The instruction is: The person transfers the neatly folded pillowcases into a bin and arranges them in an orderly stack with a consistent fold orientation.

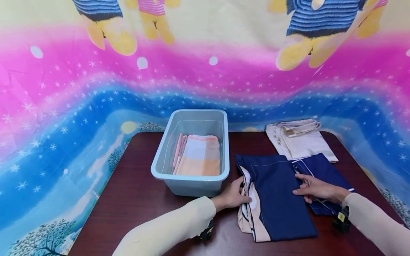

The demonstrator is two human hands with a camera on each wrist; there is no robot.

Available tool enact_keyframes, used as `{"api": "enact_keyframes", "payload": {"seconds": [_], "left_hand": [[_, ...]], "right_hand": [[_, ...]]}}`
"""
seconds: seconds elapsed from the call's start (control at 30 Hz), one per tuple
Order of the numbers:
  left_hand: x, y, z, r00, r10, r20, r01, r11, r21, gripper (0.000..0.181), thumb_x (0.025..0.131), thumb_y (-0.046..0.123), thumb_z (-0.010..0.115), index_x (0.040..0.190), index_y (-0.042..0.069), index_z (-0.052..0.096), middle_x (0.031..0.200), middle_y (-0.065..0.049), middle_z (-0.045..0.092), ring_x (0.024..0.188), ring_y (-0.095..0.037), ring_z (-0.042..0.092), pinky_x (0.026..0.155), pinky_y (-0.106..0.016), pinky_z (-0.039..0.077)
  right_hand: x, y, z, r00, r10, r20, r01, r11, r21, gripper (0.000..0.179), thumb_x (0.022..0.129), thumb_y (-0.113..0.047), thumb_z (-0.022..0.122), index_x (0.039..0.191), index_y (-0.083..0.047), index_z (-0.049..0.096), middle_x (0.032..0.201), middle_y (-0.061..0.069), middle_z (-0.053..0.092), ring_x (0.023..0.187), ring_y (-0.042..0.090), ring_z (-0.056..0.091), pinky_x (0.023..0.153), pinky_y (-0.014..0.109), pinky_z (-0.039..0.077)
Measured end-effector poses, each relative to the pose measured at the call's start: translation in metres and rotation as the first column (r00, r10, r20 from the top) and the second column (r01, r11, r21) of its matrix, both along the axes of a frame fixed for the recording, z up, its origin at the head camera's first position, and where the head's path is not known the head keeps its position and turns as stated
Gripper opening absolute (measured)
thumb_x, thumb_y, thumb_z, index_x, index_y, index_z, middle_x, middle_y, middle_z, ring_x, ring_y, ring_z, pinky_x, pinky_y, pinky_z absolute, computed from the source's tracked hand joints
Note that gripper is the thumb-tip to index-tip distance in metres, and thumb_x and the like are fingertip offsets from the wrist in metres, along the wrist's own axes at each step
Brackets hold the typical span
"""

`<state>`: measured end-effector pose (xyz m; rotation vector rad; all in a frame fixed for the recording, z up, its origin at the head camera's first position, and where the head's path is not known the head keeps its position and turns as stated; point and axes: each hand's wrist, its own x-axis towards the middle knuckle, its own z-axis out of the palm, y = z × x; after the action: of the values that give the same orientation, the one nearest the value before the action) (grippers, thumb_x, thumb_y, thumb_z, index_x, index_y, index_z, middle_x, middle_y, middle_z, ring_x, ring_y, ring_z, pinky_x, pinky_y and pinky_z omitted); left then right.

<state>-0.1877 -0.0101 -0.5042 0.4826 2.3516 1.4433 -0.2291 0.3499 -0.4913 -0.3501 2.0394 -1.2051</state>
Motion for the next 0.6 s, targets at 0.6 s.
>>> {"api": "enact_keyframes", "payload": {"seconds": [0.6], "left_hand": [[0.008, 0.006, 0.021, 0.997, 0.027, -0.074, -0.032, 0.997, -0.064, 0.061, 0.088, 0.016, 0.073, 0.144, 0.018, 0.048, 0.136, -0.003, 0.065, 0.119, -0.009, 0.063, 0.091, -0.020, 0.050]], "right_hand": [[0.005, -0.001, 0.025, 1.000, 0.000, -0.018, 0.000, 0.999, -0.040, 0.091, 0.105, -0.020, 0.054, 0.153, 0.013, -0.016, 0.071, -0.005, 0.063, 0.062, 0.008, 0.060, 0.063, 0.034, 0.056]]}}
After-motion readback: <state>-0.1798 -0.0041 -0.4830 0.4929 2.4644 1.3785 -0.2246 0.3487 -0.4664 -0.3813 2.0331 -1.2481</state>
